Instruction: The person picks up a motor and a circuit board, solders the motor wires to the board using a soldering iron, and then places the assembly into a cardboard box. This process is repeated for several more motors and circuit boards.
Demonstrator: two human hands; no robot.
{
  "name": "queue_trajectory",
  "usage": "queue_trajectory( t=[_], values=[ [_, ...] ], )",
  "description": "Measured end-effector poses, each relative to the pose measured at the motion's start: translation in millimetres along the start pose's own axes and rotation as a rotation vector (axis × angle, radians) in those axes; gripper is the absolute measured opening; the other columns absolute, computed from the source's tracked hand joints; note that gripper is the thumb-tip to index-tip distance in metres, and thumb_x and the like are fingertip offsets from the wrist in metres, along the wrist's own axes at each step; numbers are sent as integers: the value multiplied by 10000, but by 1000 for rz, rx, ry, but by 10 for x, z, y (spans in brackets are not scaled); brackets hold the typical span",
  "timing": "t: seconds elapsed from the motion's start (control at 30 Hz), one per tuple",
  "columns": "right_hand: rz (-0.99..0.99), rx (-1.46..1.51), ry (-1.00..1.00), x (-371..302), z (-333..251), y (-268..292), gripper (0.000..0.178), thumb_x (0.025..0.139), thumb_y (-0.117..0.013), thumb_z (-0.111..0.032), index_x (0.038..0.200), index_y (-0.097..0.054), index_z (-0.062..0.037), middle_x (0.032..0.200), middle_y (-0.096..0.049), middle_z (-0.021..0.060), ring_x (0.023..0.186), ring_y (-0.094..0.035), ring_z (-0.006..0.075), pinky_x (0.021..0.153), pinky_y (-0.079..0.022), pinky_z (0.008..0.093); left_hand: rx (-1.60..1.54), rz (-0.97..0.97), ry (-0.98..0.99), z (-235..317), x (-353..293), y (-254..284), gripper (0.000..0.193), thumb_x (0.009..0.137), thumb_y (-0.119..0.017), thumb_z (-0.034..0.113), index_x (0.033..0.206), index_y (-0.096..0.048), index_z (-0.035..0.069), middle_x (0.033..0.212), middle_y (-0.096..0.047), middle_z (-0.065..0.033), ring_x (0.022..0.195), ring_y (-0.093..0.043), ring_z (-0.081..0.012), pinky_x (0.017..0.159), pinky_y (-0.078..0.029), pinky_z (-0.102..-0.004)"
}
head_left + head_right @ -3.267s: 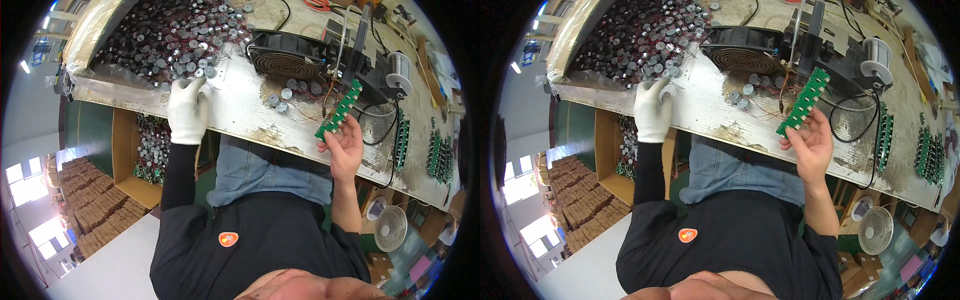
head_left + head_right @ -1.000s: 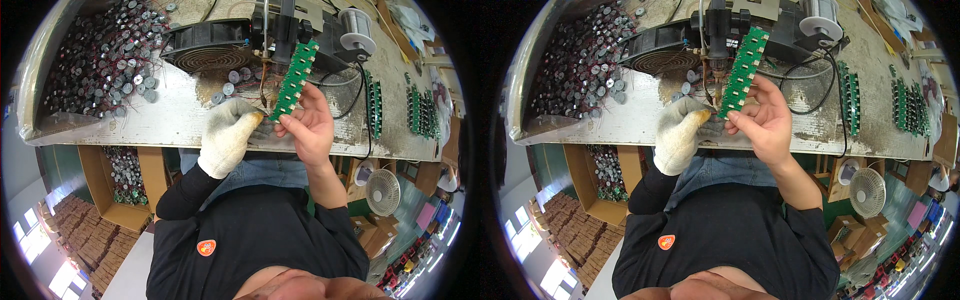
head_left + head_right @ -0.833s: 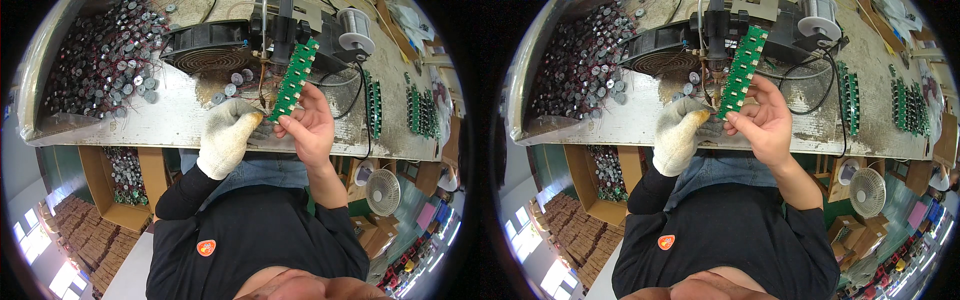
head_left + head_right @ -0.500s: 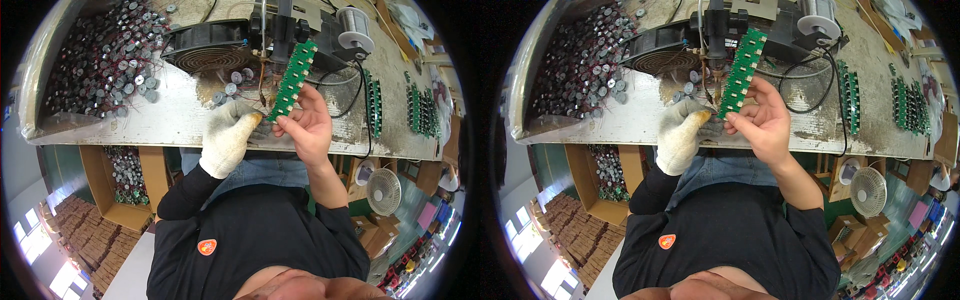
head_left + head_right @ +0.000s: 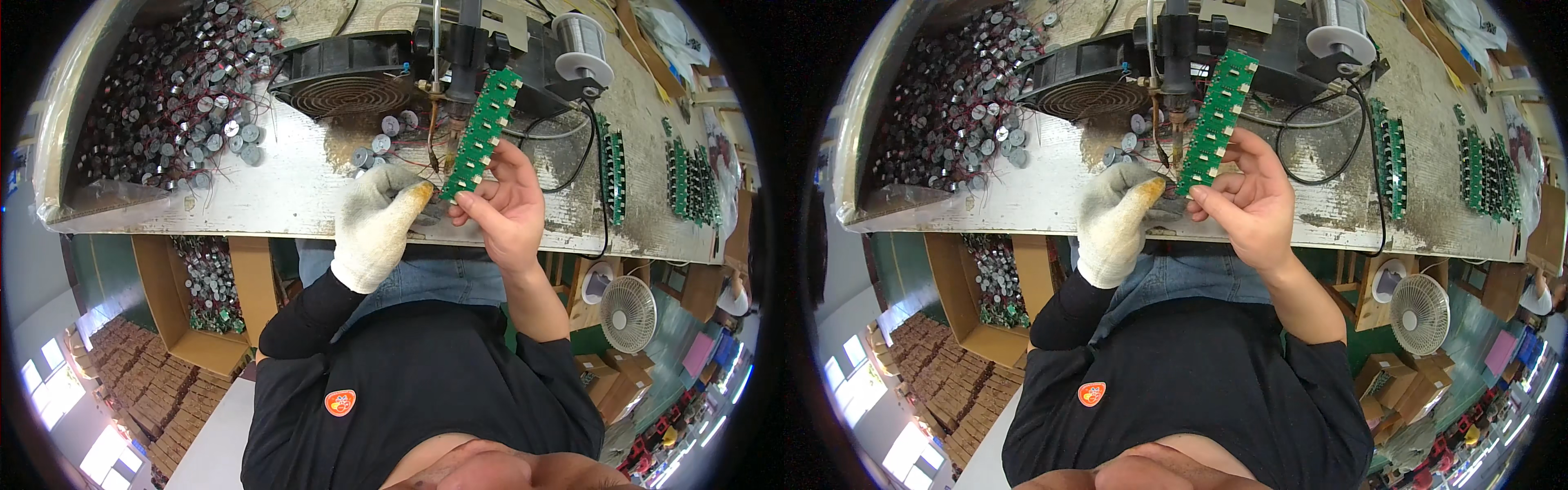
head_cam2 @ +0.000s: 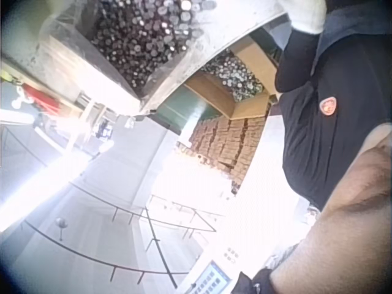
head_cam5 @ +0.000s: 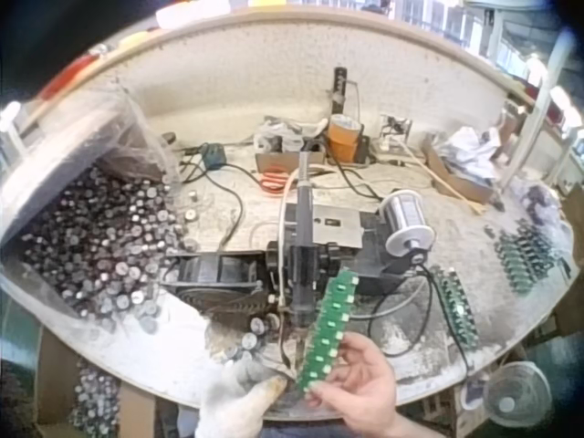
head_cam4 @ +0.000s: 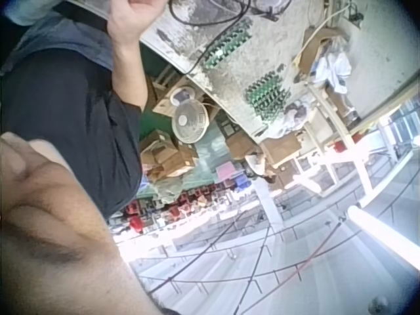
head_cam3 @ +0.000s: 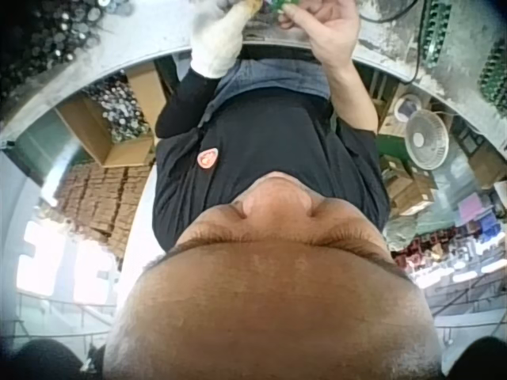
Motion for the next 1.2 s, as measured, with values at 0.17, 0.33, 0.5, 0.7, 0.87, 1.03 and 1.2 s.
queue_trajectory(
  t=[0.17,0.33,0.5,0.7,0.87,1.03,1.2],
  values=[
    [-2,-5,8,1,-10,-4,598,790,-592,153,1325,-357,25,1121,-537,151,765,-651,177,593,-571,258,129,-17,-1,96,23,-29,148,870,-618,112,875,-629,-36,783,-633,-53,708,-580,-93,636,-467,-245],
    [-11,2,13,13,-29,-27,592,793,-591,152,1322,-359,25,1121,-539,154,763,-651,177,592,-571,259,-46,-8,2,27,28,-32,144,876,-613,113,871,-620,-30,768,-620,-43,705,-568,-83,632,-460,-240],
    [-19,-5,22,16,-43,-37,593,792,-589,154,1322,-354,28,1130,-540,159,759,-652,180,595,-573,261,-3,-9,-18,44,36,-23,147,882,-612,119,871,-613,-28,769,-623,-44,704,-571,-83,626,-459,-238],
    [-3,6,0,-24,21,0,595,789,-590,156,1320,-352,31,1139,-529,161,769,-654,187,605,-575,270,39,15,18,-38,20,-1,158,877,-617,127,854,-618,-30,758,-628,-49,678,-568,-81,602,-455,-239],
    [-18,0,-14,-90,13,49,591,780,-593,160,1307,-357,30,1134,-519,161,769,-653,195,593,-567,267,128,-23,14,-17,-42,-6,160,860,-634,133,870,-630,-27,760,-640,-54,680,-579,-82,606,-465,-238],
    [-66,53,-230,-405,58,131,622,741,-631,139,1258,-333,-38,1074,-529,165,661,-653,198,496,-550,264,755,-100,-381,218,-391,-8,217,716,-745,79,884,-619,22,716,-623,-65,573,-592,-138,537,-468,-274],
    [-19,100,-245,-793,6,297,632,723,-618,162,1234,-323,-65,1050,-536,170,654,-654,208,474,-553,268,953,-66,-711,211,-672,-86,243,664,-762,43,860,-618,58,674,-600,-70,547,-572,-232,514,-451,-328]
  ],
)
Point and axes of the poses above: each hand's wrist, its own x-axis towards the middle knuckle, its own y-axis out of the back of the hand, z = x × y, the point moved 7 cm from there along x, towards the middle knuckle
